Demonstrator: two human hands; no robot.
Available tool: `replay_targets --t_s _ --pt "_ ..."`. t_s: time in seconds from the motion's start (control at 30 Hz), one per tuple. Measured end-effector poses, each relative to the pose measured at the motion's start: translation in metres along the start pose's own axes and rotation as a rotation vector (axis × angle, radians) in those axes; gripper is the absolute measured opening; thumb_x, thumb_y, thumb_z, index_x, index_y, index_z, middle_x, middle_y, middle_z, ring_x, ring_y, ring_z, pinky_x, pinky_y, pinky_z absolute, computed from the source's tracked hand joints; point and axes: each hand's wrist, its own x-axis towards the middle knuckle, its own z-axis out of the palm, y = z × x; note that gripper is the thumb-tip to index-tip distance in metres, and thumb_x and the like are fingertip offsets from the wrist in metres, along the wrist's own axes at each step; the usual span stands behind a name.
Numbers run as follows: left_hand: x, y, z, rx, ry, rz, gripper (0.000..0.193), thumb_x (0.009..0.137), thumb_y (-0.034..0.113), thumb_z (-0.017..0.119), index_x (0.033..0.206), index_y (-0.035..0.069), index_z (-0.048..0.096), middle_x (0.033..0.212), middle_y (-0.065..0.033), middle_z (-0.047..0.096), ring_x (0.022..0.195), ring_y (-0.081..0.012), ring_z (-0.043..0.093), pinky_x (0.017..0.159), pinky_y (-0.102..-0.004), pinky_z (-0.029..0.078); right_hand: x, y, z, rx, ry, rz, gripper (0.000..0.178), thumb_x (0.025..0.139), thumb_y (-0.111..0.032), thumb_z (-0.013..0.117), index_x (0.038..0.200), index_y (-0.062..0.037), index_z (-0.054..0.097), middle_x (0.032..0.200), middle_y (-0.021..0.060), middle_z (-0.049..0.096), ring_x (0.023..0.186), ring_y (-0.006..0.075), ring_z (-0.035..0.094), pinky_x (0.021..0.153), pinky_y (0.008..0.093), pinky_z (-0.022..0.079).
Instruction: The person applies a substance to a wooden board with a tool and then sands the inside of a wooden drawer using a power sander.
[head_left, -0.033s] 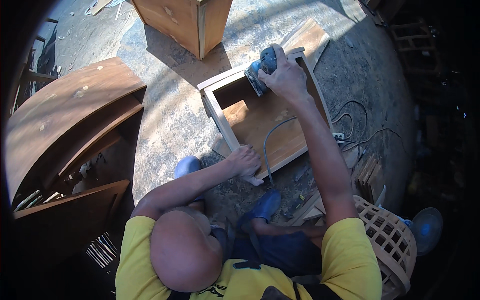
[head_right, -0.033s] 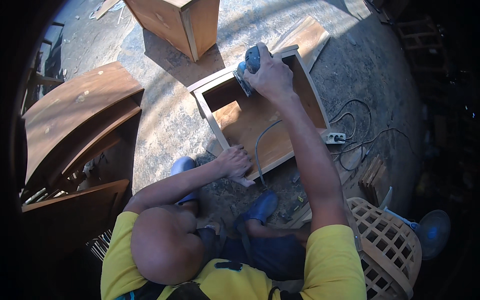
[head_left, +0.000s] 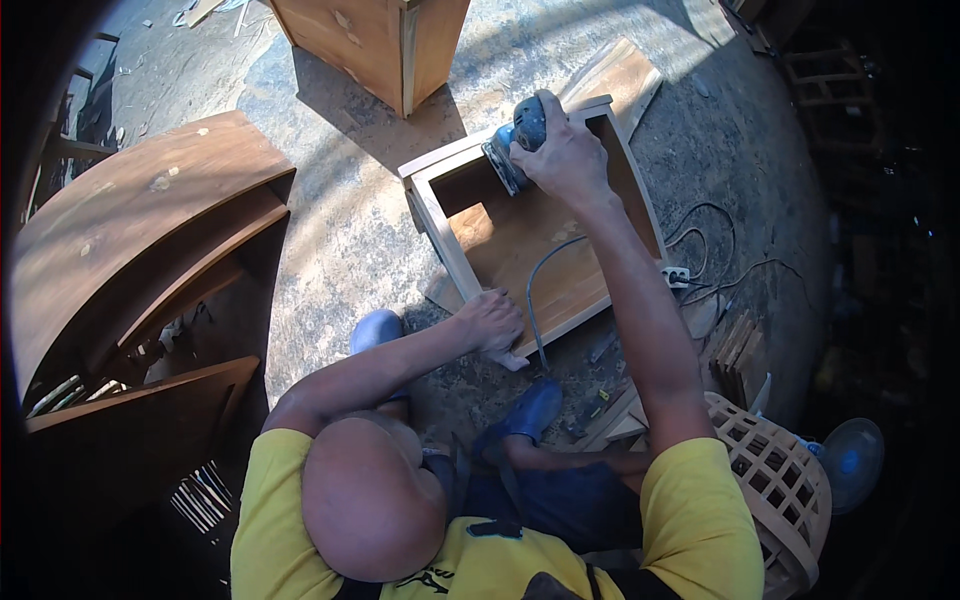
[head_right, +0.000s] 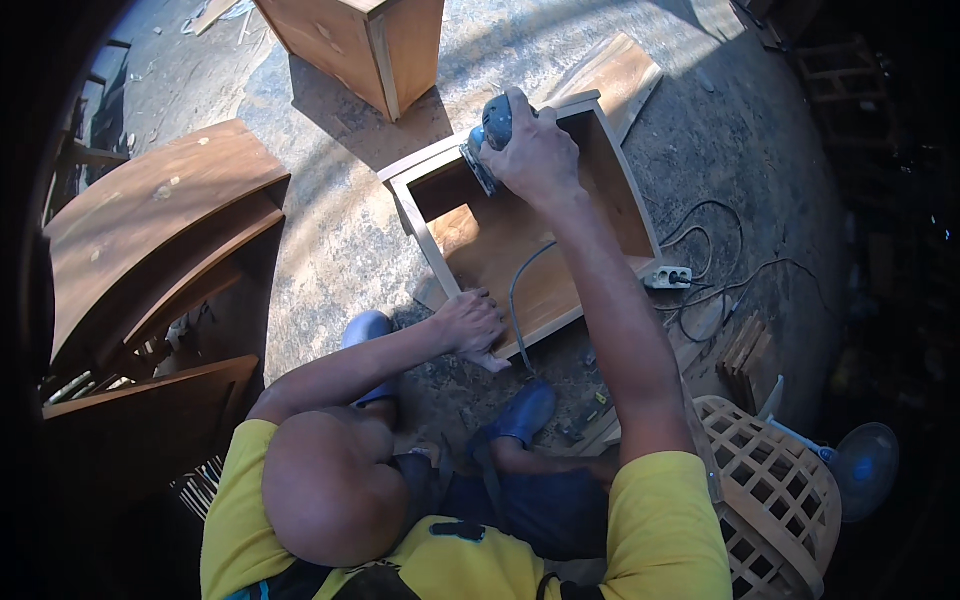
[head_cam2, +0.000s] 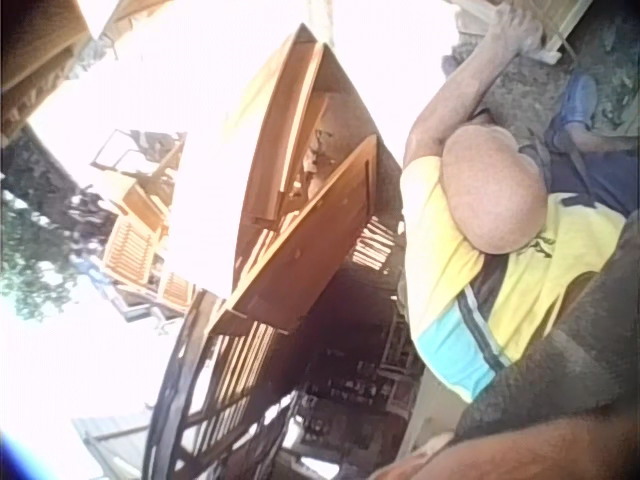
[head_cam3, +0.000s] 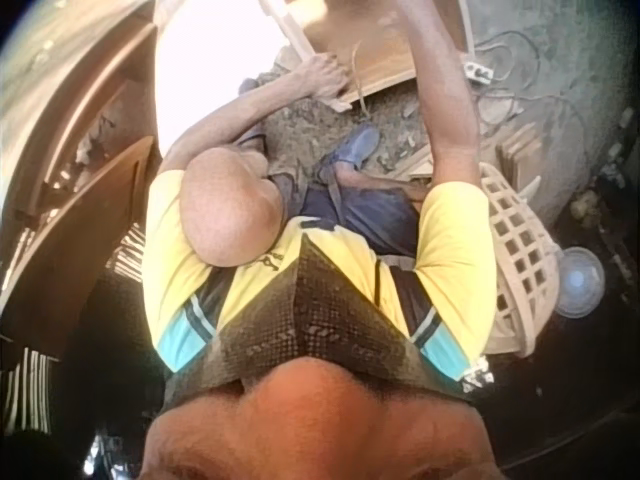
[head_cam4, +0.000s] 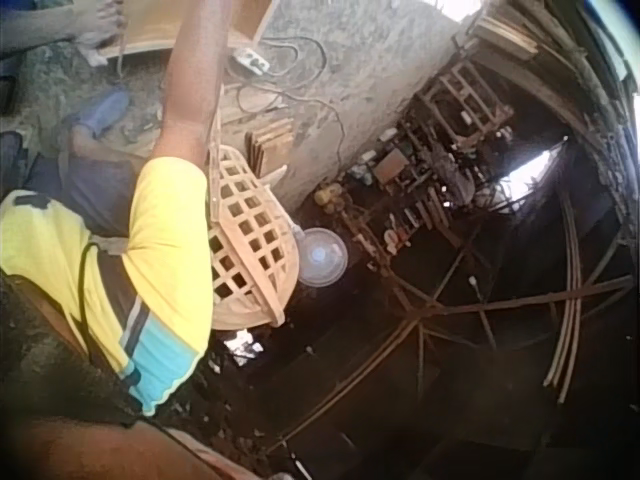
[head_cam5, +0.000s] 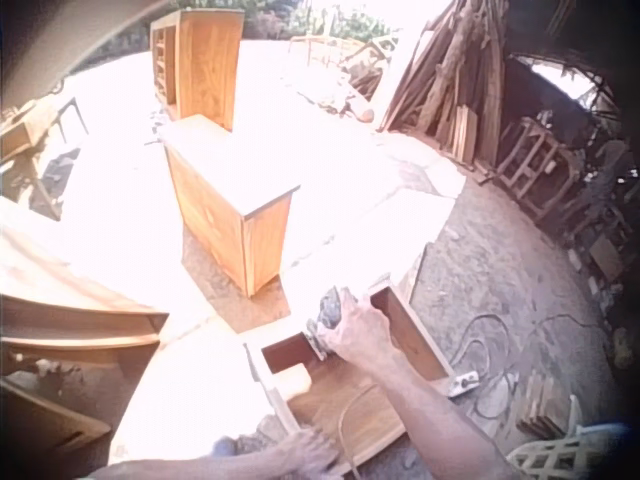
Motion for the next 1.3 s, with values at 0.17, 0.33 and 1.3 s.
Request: replay_targets --t_s 0.17,0.33,1.3 --pt "0.004 0.002 0.009 0.029 0.161 0.017 0.082 0.077 0.092 0.056 0.075 0.013 0.078 0.085 -0.0110 0.074 0.084 -0.0298 0.072 0.090 -0.0407 0.050 -0.028 -0.066 0.013 0.041 -0.056 -0.030 0.087 0.086 -0.046 0.080 0.153 -0.0090 0.039 0.121 0.0311 0.059 0.101 0.0478 0.072 0.089 0.0553 0.059" --pt "-0.002 -0.009 0.030 -0.044 0.125 0.008 0.085 0.081 0.089 0.054 0.089 0.008 0.078 0.098 -0.0153 0.074 0.103 -0.0334 0.070 0.105 -0.0466 0.047 -0.044 -0.109 0.021 0.125 -0.133 -0.087 0.084 0.087 -0.043 0.079 0.153 -0.0112 0.037 0.120 0.0312 0.059 0.103 0.0493 0.072 0.088 0.0550 0.060" --pt "-0.002 0.001 -0.002 -0.013 -0.016 -0.027 0.079 0.080 0.088 0.056 0.083 0.010 0.073 0.094 -0.0119 0.071 0.097 -0.0305 0.069 0.098 -0.0452 0.050 0.053 -0.003 0.007 0.043 0.047 0.020 0.085 0.085 -0.049 0.079 0.150 -0.0102 0.041 0.126 0.0320 0.059 0.112 0.0483 0.069 0.096 0.0537 0.058"
